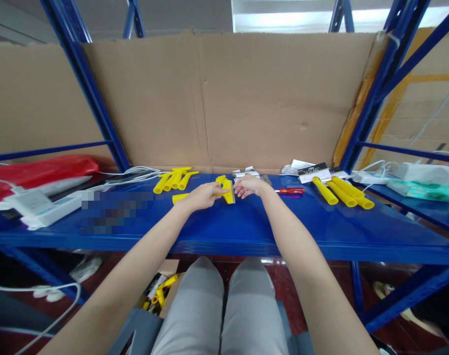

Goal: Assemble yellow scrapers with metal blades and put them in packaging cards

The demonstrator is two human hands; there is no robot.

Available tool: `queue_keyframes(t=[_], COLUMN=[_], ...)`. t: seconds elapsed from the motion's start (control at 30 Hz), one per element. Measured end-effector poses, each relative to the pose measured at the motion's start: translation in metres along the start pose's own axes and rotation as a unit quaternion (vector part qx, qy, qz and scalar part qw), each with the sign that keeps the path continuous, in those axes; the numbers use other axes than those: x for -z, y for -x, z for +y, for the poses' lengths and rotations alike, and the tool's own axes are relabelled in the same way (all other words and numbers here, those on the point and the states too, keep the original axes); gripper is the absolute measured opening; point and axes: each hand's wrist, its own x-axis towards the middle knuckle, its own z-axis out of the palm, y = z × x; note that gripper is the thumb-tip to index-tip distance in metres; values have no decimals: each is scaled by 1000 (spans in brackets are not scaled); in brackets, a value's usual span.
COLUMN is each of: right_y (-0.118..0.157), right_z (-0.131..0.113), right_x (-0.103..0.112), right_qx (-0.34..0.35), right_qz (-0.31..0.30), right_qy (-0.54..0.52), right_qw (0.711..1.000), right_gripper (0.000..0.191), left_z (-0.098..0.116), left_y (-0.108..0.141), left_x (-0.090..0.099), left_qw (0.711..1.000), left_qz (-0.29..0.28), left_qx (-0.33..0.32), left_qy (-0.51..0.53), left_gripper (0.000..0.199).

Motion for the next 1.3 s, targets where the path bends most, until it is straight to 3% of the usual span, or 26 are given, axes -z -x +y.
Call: queue_keyframes(t=[0.07, 0.13, 0.2, 0.27, 0.4, 0.97, 1.3], right_y=[-3, -8, -11, -14, -18, -28, -27], right_z=[3, 10, 18, 25, 32, 35, 35], right_x=[12, 25, 34, 36, 30, 17, 14], right_qx=[31, 71, 89, 97, 97, 52, 42], right_qz=[117, 215, 249, 230, 185, 204, 195], right_qy=[96, 236, 342, 397, 433, 434, 425], right_qw=[988, 945, 901, 883, 877, 876, 883], right_gripper=[17, 18, 18, 18, 20, 21, 18], left_z=[-1, -1, -1, -1, 1, 8, 4], left_y=[0, 0, 0, 0, -1, 1, 0], left_x=[-1, -2, -2, -2, 0, 4, -1], left_qw=[1000, 1000, 1000, 999, 999, 998, 996], left_qz=[2, 6, 6, 1, -15, -47, -29], left_qx=[3, 9, 12, 11, 9, 14, 1], left_qy=[5, 13, 21, 30, 47, 46, 81], left_gripper=[42, 41, 41, 41, 40, 38, 38])
